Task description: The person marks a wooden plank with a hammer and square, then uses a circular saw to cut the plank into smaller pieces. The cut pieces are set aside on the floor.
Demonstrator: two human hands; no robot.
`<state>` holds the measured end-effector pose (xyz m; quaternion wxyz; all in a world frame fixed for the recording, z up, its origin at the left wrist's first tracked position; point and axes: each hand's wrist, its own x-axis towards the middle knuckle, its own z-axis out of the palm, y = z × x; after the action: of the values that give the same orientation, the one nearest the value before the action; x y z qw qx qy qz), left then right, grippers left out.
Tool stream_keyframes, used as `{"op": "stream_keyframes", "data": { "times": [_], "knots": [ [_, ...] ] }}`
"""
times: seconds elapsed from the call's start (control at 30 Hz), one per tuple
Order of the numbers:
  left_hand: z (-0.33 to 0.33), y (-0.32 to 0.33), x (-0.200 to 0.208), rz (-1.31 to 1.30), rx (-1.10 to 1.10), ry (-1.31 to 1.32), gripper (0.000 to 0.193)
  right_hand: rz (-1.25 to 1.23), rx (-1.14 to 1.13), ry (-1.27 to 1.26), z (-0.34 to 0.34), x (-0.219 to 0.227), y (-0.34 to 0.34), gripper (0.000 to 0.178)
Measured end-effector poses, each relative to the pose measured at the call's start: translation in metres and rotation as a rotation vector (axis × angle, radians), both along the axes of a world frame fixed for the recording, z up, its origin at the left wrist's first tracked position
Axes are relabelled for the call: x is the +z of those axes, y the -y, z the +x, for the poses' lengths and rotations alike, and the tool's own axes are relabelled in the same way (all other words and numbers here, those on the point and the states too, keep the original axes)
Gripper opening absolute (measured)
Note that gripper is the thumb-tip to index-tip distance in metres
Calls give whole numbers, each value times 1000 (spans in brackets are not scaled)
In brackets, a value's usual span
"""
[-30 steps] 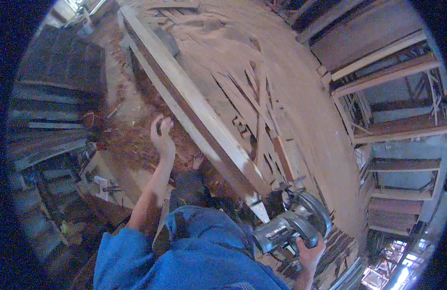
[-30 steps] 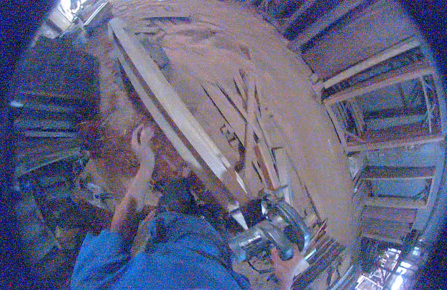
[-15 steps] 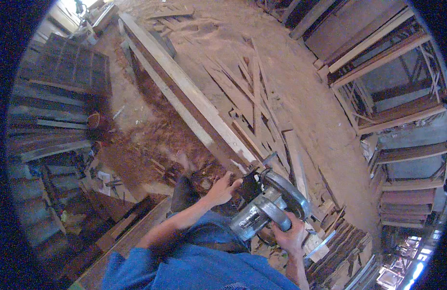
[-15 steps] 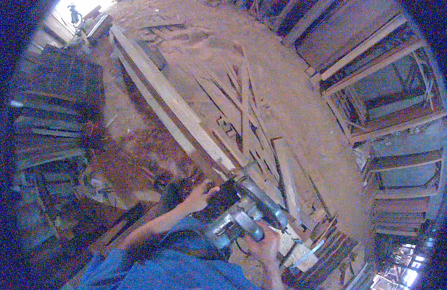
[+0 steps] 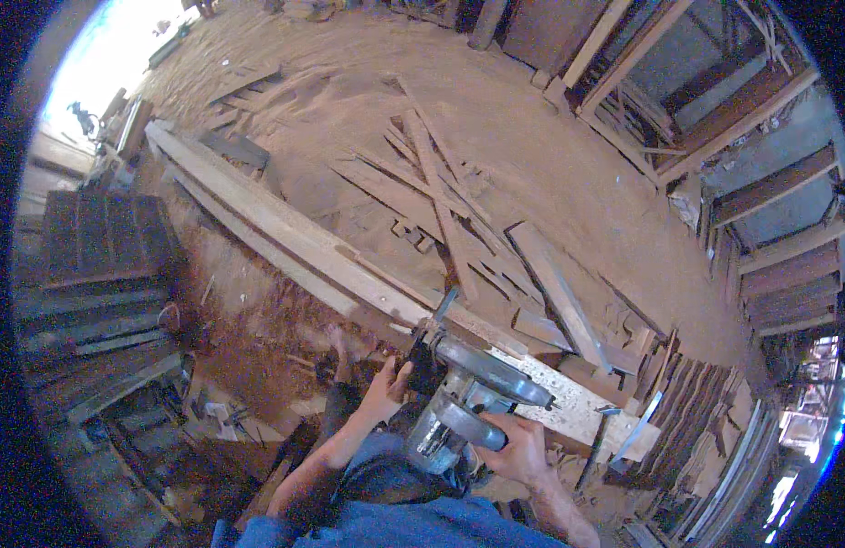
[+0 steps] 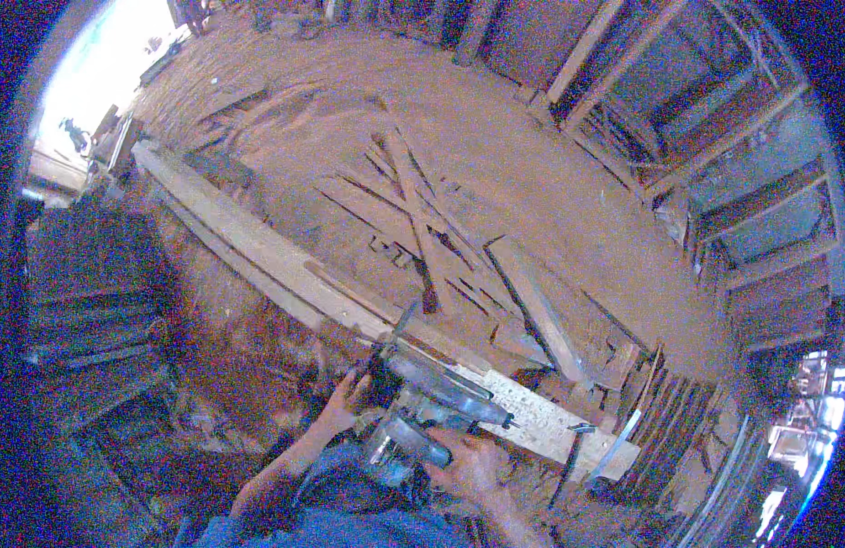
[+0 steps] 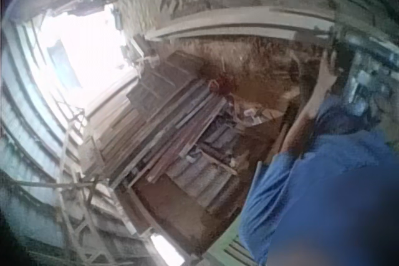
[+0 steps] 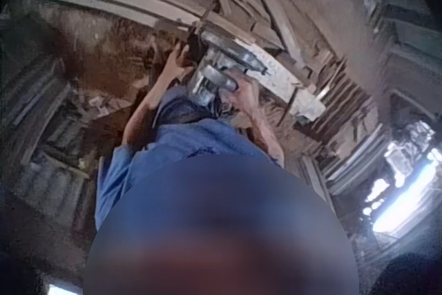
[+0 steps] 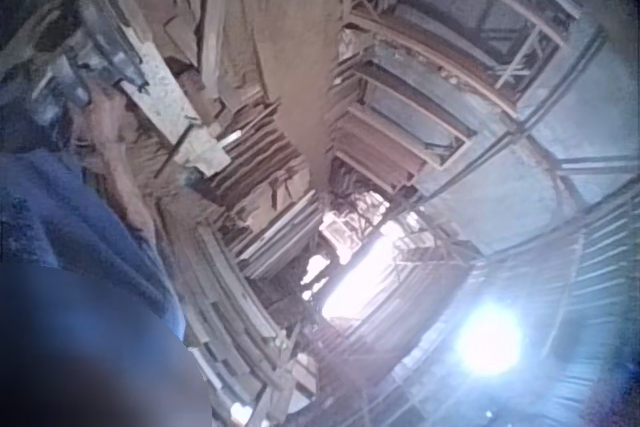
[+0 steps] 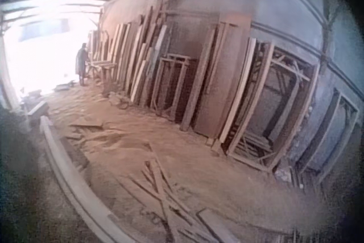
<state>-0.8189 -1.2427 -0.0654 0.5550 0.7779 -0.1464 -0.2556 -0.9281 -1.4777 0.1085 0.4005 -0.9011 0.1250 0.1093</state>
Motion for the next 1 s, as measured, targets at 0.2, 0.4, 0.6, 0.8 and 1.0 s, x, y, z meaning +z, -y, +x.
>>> {"op": "stream_keyframes", "data": {
  "times": [0.2, 0.4, 0.6, 0.8, 1.0],
  "knots": [
    [5, -6, 20, 189, -45, 124, 60, 46, 53, -59, 6, 8, 5, 53],
    [2, -5, 18, 260, 103, -78, 63, 35, 102, -18, 9, 5, 6, 55],
    [-1, 2, 13, 173, 137, 45, 45, 53, 165, -134, 14, 4, 8, 50],
    [-1, 4, 27, 198, 151, -121, 42, 132, 203, -186, 16, -1, 14, 48],
    [4, 8, 39, 218, 167, -71, 43, 146, 212, -238, 12, -11, 18, 55]
  ]
}}
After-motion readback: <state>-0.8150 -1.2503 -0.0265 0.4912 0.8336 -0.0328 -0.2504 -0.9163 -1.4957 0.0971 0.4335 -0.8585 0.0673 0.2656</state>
